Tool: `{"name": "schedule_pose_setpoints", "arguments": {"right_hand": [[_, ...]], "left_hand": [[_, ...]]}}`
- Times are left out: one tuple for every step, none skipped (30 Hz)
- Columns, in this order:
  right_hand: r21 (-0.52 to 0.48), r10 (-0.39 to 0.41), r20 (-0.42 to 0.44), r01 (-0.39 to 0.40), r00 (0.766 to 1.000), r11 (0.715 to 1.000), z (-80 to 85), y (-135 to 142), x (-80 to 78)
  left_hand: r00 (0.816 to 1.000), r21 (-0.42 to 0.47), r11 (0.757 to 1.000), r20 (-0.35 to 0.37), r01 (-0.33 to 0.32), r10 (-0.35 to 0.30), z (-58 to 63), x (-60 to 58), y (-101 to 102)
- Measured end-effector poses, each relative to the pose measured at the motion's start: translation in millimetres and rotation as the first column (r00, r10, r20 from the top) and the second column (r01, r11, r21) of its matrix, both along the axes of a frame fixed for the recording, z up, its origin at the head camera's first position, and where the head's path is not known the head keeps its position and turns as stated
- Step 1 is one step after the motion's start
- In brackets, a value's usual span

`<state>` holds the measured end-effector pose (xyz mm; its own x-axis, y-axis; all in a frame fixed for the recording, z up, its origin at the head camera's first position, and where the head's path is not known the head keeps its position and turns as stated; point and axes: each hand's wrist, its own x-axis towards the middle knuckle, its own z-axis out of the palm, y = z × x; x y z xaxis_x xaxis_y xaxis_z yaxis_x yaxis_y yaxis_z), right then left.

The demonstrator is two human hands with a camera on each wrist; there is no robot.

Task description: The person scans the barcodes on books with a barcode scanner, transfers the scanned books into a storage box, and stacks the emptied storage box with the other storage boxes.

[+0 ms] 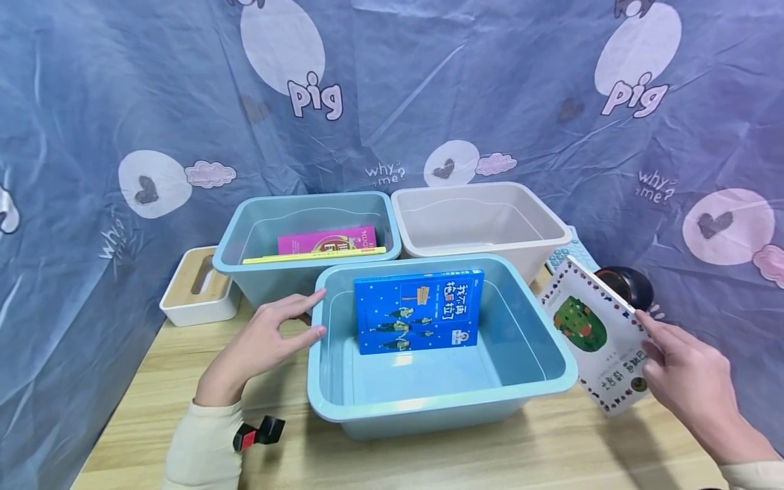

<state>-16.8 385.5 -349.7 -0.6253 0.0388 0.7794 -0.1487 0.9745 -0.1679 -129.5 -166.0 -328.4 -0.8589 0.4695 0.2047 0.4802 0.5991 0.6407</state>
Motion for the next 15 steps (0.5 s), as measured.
{"name": "schedule_pose_setpoints", "arguments": {"right_hand": [[0.001, -0.004, 0.000, 0.004, 1.000, 1.000, -0.2, 0.5, -0.5], [0.002, -0.007, -0.001, 0.007, 1.000, 1.000, -0.3, 0.8, -0.9], [0.000, -0.009, 0.000, 0.009, 1.000, 1.000, -0.3, 0.8, -1.3], [-0.001, -0.010, 0.001, 0.010, 1.000, 1.000, -0.1, 0.5, -1.6], [0.000, -0.010, 0.002, 0.010, 1.000, 1.000, 0.1, 0.0, -1.9], [0.001, -0.010, 0.003, 0.010, 1.000, 1.000, 0.3, -0.6, -2.3], [0.002, -0.007, 0.001, 0.007, 1.000, 1.000, 0.6, -1.2, -2.6], [0.003, -0.005, 0.000, 0.005, 1.000, 1.000, 1.0, -2.1, -3.0], [0.000, -0.003, 0.000, 0.003, 1.000, 1.000, 1.2, -3.1, -3.5], [-0.005, -0.004, -0.001, 0.004, 1.000, 1.000, 1.4, -4.0, -4.1], [-0.011, -0.006, -0.002, 0.006, 1.000, 1.000, 1.6, -4.8, -4.7], [-0.014, -0.010, -0.002, 0.010, 1.000, 1.000, 1.7, -5.9, -5.4], [-0.020, -0.010, 0.001, 0.010, 1.000, 1.000, 1.8, -6.6, -6.0], [-0.022, -0.015, 0.003, 0.015, 1.000, 1.000, 1.8, -7.3, -6.7], [-0.024, -0.017, 0.004, 0.017, 1.000, 1.000, 1.7, -7.9, -7.5]], "left_hand": [[1.000, -0.001, 1.000, 0.001, 0.000, 0.000, 0.1, 0.1, 0.0], [1.000, -0.001, 1.000, 0.002, 0.000, 0.000, 0.1, 0.2, 0.0], [1.000, 0.000, 1.000, 0.004, -0.001, 0.001, 0.1, 0.3, 0.0], [1.000, 0.001, 1.000, 0.005, -0.002, 0.002, 0.1, 0.4, -0.1], [1.000, 0.002, 1.000, 0.007, -0.002, 0.002, 0.2, 0.4, -0.1], [1.000, 0.003, 1.000, 0.008, -0.003, 0.003, 0.2, 0.4, -0.2], [1.000, 0.003, 1.000, 0.010, -0.004, 0.004, 0.2, 0.4, -0.3], [1.000, 0.004, 1.000, 0.011, -0.005, 0.005, 0.3, 0.3, -0.4], [1.000, 0.002, 1.000, 0.010, -0.006, 0.006, 0.3, 0.2, -0.4], [1.000, 0.001, 1.000, 0.010, -0.007, 0.007, 0.3, 0.1, -0.4], [1.000, 0.000, 1.000, 0.010, -0.007, 0.007, 0.4, 0.1, -0.4], [1.000, -0.002, 1.000, 0.011, -0.007, 0.007, 0.5, 0.0, -0.3], [1.000, -0.004, 1.000, 0.011, -0.008, 0.008, 0.7, 0.0, -0.1], [1.000, -0.005, 1.000, 0.012, -0.008, 0.008, 0.8, 0.0, 0.1], [1.000, -0.006, 1.000, 0.014, -0.008, 0.008, 0.9, 0.0, 0.3]]}}
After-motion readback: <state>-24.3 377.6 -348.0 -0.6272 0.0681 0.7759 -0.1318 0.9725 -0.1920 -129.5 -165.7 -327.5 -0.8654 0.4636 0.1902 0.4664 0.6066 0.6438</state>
